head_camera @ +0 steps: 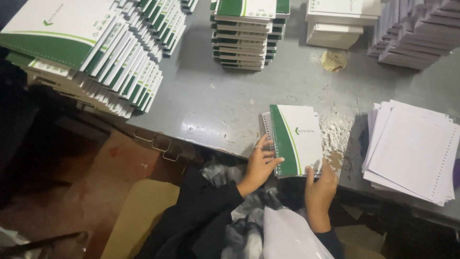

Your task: Inspecting and stacking spiral-bound notebooks on a production table in a print shop.

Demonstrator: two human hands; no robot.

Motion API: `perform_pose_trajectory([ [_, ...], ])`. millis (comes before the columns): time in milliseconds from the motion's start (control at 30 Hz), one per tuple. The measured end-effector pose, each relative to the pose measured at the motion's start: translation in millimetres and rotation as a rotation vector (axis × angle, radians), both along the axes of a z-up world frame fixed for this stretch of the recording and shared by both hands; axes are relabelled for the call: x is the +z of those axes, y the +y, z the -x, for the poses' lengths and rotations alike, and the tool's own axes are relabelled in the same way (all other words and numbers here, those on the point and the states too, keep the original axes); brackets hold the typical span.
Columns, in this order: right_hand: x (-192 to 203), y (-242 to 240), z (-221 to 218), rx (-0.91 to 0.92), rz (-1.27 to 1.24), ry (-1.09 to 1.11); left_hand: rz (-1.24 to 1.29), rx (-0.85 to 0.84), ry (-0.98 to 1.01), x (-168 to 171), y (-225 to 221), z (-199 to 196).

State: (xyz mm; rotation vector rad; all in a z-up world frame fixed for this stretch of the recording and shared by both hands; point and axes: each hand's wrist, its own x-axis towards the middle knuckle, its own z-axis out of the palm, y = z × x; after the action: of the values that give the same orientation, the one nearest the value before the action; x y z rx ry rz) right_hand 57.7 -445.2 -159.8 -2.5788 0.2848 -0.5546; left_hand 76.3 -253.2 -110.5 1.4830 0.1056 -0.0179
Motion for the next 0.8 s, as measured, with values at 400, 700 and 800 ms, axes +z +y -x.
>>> perform_pose_trajectory([
  [400, 50.2, 51.4, 12.0, -0.122, -1.146, 0.001, 0.221, -0.141, 0.217, -69.5, 38.7, -7.0],
  [700, 46.5, 116.7, -15.6, 0.203, -0.703, -0.156, 0.117, 0.1, 0.007, -53.7, 93.0, -6.3],
  [800, 71.1, 107.2, -11.5, 0.091, -1.06, -0.012, 0.221, 0.18, 0.183, -20.8, 87.1, -4.9],
])
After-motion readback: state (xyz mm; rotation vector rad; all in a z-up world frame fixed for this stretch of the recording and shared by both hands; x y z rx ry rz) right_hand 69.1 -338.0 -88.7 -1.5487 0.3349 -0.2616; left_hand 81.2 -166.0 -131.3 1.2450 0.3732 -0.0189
